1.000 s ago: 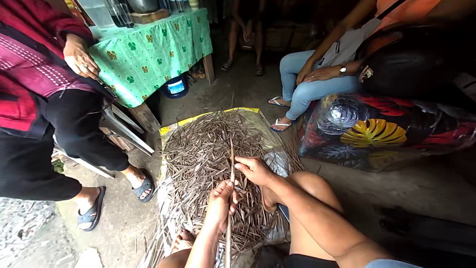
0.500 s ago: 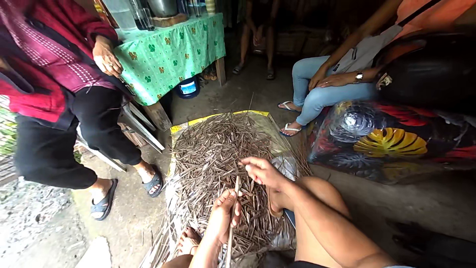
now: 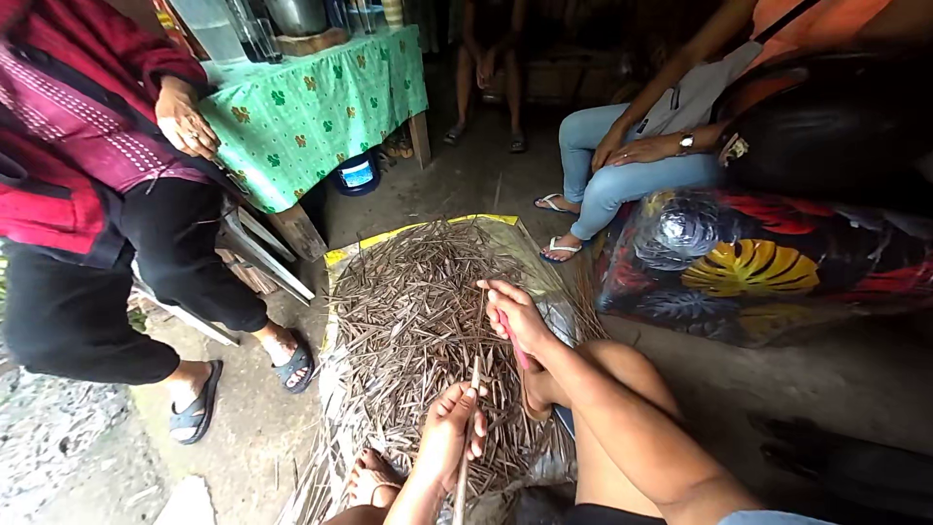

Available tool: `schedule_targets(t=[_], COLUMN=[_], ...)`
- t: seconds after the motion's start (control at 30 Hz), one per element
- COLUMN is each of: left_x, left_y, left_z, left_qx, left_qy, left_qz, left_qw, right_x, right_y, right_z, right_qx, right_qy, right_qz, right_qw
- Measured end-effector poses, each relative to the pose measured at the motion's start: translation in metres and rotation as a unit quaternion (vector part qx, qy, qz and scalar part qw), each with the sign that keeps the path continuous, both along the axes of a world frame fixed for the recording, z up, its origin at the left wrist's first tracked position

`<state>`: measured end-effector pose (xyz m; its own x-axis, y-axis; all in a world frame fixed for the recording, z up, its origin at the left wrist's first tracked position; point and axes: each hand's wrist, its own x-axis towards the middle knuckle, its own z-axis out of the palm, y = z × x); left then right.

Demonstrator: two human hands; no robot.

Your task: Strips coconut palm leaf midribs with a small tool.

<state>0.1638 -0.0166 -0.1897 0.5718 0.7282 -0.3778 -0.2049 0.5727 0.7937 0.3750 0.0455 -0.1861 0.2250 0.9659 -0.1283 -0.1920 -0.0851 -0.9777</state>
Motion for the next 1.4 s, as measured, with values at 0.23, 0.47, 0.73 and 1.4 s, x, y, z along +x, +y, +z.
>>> schedule_targets(t=[0.23,0.47,0.73,1.4], left_x=[-0.003,-0.002,-0.006,0.002], left_y=[0.005,0.002,0.006,0.02], left_z=[0.004,0.004,-0.003,0.01], left_qx=[0.038,0.088,0.126,-0.053], left_qy=[0.014,0.073,0.104,0.004], left_qz=[0.033,0.037,0.095,0.082], left_qw=[0.999,0.993,0.982,0.995], right_x=[-0.004,0.002,0.0,-0.007], right_y=[-0.021,-0.012,-0.013,-0.027], right_z=[0.009,0.008,0.01,-0.002], right_qx=[-0.067,-0.04,-0.047,0.145], right_qy=[-0.023,-0.007,0.006,-0.342], right_qz=[0.309,0.199,0.223,0.307], right_qw=[0.948,0.979,0.974,0.876])
